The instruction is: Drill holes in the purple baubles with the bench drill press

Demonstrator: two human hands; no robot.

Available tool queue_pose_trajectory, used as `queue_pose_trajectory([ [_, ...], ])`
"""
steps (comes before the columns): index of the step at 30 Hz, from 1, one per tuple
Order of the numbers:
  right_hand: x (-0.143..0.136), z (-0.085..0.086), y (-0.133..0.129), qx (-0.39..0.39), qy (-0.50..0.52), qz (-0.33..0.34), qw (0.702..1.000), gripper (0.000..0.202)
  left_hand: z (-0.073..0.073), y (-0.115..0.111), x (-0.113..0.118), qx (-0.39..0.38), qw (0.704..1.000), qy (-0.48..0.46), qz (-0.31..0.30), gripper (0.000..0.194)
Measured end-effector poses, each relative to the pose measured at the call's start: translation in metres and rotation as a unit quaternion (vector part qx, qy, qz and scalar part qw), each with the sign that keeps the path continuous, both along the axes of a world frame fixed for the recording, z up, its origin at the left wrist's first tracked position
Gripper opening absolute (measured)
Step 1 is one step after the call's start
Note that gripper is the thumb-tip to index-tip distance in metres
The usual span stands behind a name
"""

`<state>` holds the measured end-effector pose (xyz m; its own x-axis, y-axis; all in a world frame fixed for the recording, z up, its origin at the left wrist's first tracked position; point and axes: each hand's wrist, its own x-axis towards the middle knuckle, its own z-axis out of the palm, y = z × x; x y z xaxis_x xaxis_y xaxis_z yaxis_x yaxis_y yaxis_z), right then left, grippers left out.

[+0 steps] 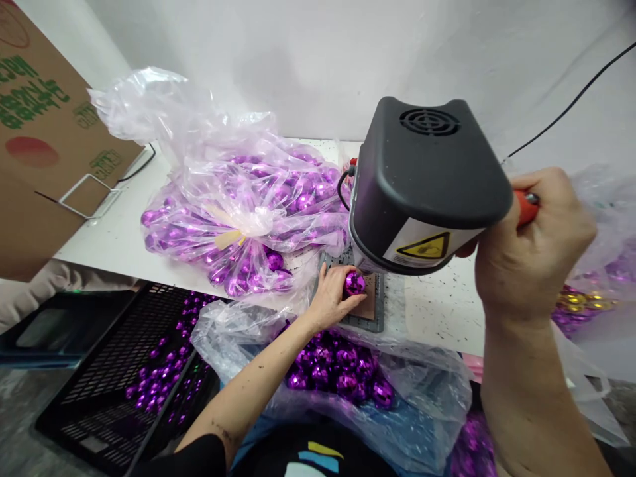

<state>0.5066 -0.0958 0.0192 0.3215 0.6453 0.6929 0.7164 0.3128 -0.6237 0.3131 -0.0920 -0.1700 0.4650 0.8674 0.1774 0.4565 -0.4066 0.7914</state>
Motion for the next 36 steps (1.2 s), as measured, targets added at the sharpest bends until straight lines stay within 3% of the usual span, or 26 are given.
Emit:
queue_pose_trajectory([
  [3,0.001,-0.021,-0.018,0.063,-0.06,-0.051,0.995,0.027,0.001,0.0,0.0,-0.002,1.0,-0.011,0.0,0.057],
  [6,0.0,-0.046,-0.042,0.118,-0.11,-0.061,0.985,0.02,0.001,-0.001,0.0,-0.003,1.0,-0.017,-0.005,0.057],
  [11,-0.013,-0.063,-0.071,0.043,-0.135,-0.077,0.987,0.017,0.0,-0.001,0.0,0.001,1.0,-0.012,-0.009,0.058],
  [16,-0.021,-0.069,-0.072,0.05,-0.121,-0.019,0.991,0.016,0.0,-0.001,0.0,-0.003,1.0,0.0,-0.009,0.058],
  [23,-0.023,-0.09,-0.075,0.048,-0.113,-0.057,0.991,0.017,0.001,-0.001,0.0,-0.008,1.0,0.01,-0.007,0.055],
  [29,-0.021,-0.098,-0.073,0.039,-0.08,-0.036,0.995,0.014,0.001,-0.002,0.001,0.0,1.0,-0.012,-0.004,0.057],
  [36,-0.007,-0.127,-0.076,0.003,-0.076,-0.034,0.997,0.012,0.004,-0.002,0.0,-0.005,1.0,-0.007,0.002,0.054],
])
